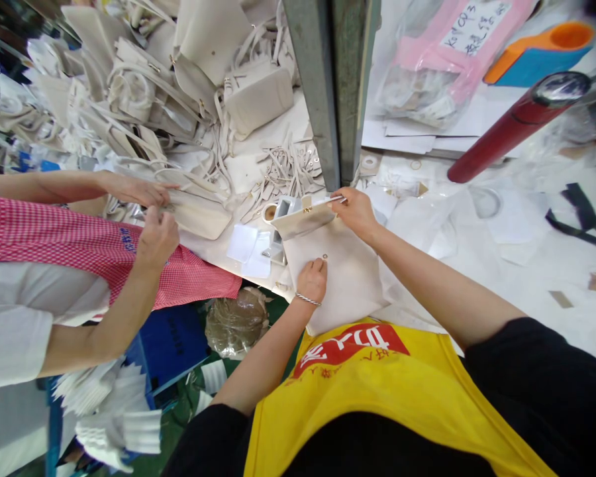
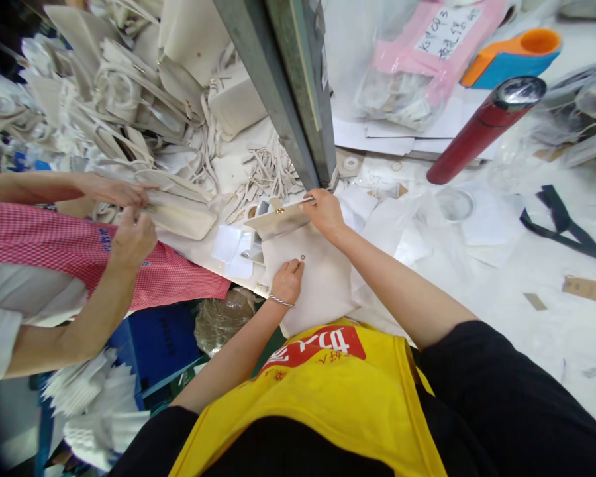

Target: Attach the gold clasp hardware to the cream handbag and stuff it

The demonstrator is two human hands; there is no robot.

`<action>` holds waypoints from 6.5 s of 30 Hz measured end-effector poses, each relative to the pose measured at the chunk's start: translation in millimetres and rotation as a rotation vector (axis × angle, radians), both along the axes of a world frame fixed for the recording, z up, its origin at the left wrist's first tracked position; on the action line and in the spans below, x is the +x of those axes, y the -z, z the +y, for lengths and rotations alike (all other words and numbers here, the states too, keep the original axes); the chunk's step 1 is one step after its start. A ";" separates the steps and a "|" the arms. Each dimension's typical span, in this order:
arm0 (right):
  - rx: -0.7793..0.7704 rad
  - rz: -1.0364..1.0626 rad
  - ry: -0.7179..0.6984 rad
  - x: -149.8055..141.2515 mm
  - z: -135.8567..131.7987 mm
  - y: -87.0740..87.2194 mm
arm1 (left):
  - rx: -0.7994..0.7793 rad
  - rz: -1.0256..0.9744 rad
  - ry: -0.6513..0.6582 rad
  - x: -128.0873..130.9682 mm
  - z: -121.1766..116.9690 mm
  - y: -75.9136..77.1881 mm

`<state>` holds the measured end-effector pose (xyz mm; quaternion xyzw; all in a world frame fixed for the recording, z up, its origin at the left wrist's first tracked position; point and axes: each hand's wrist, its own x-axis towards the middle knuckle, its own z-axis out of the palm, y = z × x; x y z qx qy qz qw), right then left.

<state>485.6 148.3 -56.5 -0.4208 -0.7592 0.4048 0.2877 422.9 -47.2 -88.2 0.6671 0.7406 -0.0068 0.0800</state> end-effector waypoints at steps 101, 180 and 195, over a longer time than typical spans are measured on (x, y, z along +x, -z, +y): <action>0.411 -0.308 -0.064 99.5 -154.4 -47.6 | 0.022 -2.077 -0.955 -2.6 -40.7 -89.4; 0.138 -0.082 -0.124 108.4 -202.9 -50.2 | 0.023 -2.269 -0.866 -0.7 -71.4 -57.7; 0.213 -0.206 -0.124 109.7 -198.0 -48.1 | 0.055 -2.228 -0.888 0.8 -73.8 -55.3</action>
